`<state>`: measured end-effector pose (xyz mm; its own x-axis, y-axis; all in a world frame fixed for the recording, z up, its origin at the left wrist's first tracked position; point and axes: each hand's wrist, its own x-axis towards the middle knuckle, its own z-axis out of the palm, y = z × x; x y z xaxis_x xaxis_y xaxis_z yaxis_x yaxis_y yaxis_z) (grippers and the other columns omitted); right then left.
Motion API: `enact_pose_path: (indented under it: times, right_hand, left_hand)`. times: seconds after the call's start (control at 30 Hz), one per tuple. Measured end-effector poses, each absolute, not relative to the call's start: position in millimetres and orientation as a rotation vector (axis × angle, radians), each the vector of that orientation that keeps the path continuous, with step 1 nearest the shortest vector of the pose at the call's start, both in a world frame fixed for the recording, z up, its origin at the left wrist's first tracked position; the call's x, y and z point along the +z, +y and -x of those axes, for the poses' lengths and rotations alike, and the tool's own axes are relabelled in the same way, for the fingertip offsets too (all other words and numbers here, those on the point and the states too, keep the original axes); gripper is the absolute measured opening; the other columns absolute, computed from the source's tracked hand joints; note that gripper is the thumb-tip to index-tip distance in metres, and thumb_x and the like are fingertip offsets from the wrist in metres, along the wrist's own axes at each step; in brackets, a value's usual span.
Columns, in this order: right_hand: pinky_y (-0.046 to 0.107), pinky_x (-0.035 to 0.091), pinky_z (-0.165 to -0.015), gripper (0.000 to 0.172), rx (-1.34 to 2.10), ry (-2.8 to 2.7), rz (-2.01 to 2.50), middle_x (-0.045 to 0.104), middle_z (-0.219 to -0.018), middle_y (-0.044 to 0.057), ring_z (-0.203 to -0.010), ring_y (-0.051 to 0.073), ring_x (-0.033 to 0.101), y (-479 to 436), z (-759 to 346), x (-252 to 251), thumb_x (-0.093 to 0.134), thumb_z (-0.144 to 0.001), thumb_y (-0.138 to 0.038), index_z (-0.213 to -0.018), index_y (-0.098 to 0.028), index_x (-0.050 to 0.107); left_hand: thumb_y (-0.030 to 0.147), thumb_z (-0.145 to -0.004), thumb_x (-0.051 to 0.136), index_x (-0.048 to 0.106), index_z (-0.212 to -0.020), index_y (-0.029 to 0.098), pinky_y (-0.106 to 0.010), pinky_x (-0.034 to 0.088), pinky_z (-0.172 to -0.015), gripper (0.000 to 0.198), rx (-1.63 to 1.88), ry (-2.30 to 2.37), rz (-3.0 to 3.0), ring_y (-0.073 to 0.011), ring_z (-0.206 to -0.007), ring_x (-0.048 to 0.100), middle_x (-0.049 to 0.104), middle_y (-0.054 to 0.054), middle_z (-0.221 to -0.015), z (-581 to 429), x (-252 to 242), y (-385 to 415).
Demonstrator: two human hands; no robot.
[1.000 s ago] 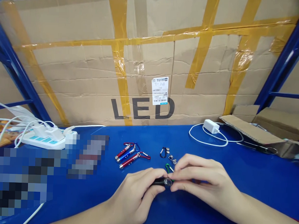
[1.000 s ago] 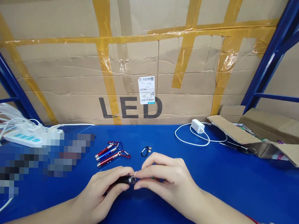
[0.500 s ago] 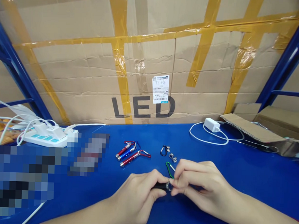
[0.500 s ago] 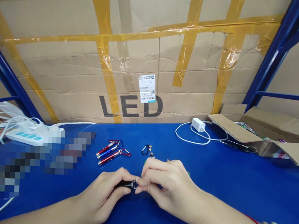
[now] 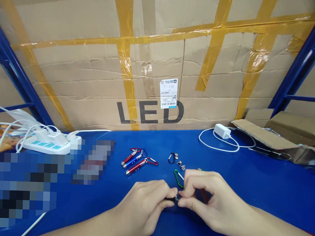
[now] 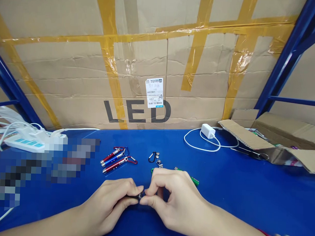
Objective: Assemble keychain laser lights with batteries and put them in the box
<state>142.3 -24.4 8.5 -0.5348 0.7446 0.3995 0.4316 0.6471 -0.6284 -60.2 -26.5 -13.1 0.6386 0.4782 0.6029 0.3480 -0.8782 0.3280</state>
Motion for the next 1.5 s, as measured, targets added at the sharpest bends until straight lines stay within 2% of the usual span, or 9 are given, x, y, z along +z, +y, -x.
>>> enact_pose_path:
  times: [0.1, 0.2, 0.33, 0.43, 0.6, 0.77, 1.17, 1.5]
  right_hand:
    - [0.021, 0.039, -0.052, 0.03, 0.955, -2.077, 1.021, 0.052, -0.059, -0.002, -0.052, 0.009, 0.049, -25.1, -138.6, 12.9, 0.068, -0.074, -0.033, -0.057, -0.016, 0.051]
    - [0.02, 0.036, -0.044, 0.035, 1.304, -1.917, 1.12, 0.048, -0.055, -0.004, -0.044, 0.008, 0.047, -23.2, -136.0, 12.3, 0.072, -0.069, -0.04, -0.058, -0.016, 0.049]
    - [0.019, 0.035, -0.04, 0.043, 1.5, -1.785, 1.179, 0.042, -0.047, -0.007, -0.039, 0.007, 0.042, -19.4, -134.6, 7.4, 0.075, -0.061, -0.049, -0.056, -0.017, 0.047]
    - [0.018, 0.035, -0.039, 0.044, 1.547, -1.734, 1.176, 0.042, -0.044, -0.007, -0.038, 0.006, 0.041, -18.4, -134.6, 7.1, 0.076, -0.058, -0.05, -0.055, -0.016, 0.047]
    - [0.015, 0.028, -0.036, 0.044, 1.587, -1.71, 1.155, 0.042, -0.041, -0.008, -0.035, 0.005, 0.044, -17.7, -135.0, 12.2, 0.078, -0.056, -0.048, -0.054, -0.016, 0.047]
    - [0.014, 0.026, -0.035, 0.044, 1.596, -1.716, 1.177, 0.045, -0.041, -0.007, -0.035, 0.004, 0.043, -15.7, -135.0, 12.4, 0.078, -0.057, -0.048, -0.056, -0.015, 0.049]
    - [0.013, 0.026, -0.034, 0.048, 1.623, -1.674, 1.174, 0.044, -0.042, -0.008, -0.035, 0.004, 0.042, -16.5, -135.2, 13.2, 0.077, -0.055, -0.053, -0.059, -0.016, 0.048]
    - [0.014, 0.027, -0.035, 0.047, 1.634, -1.696, 1.148, 0.05, -0.048, -0.006, -0.037, 0.003, 0.044, -16.2, -133.4, 10.5, 0.075, -0.059, -0.053, -0.059, -0.016, 0.048]
  left_hand:
    - [0.009, -0.092, 0.04, 0.049, -0.079, 0.019, -0.021, 0.039, -0.053, 0.018, 1.096, 0.67, -2.715, -0.014, -0.056, 0.049, 0.054, -0.001, -0.065, 59.0, -12.1, -25.9]
    - [0.009, -0.092, 0.041, 0.051, -0.079, 0.018, -0.022, 0.038, -0.052, 0.018, 1.094, 0.668, -2.725, -0.014, -0.055, 0.047, 0.054, -0.001, -0.064, 58.1, -10.5, -25.9]
    - [0.007, -0.091, 0.043, 0.054, -0.081, 0.017, -0.022, 0.04, -0.054, 0.017, 1.112, 0.662, -2.731, -0.0141, -0.057, 0.049, 0.057, -0.003, -0.066, 58.2, -10.0, -26.0]
    - [0.007, -0.091, 0.044, 0.056, -0.081, 0.016, -0.022, 0.041, -0.054, 0.017, 1.127, 0.664, -2.728, -0.0142, -0.057, 0.05, 0.058, -0.003, -0.066, 58.4, -10.9, -25.4]
    - [0.009, -0.091, 0.046, 0.058, -0.084, 0.015, -0.022, 0.044, -0.055, 0.015, 1.161, 0.675, -2.708, -0.0146, -0.058, 0.054, 0.062, -0.004, -0.068, 58.1, -10.9, -24.7]
    - [0.013, -0.094, 0.044, 0.058, -0.1, 0.016, -0.022, 0.046, -0.059, 0.016, 1.121, 0.698, -2.689, -0.0154, -0.065, 0.06, 0.067, -0.004, -0.077, 59.8, -6.8, -27.1]
    - [0.019, -0.097, 0.038, 0.056, -0.115, 0.016, -0.022, 0.046, -0.056, 0.026, 1.129, 0.676, -2.765, -0.0154, -0.062, 0.058, 0.066, -0.005, -0.076, 59.9, -5.1, -24.2]
    - [0.017, -0.095, 0.036, 0.058, -0.11, 0.022, -0.021, 0.044, -0.056, 0.026, 1.122, 0.714, -2.707, -0.0146, -0.06, 0.057, 0.063, -0.003, -0.074, 59.6, -7.4, -24.3]
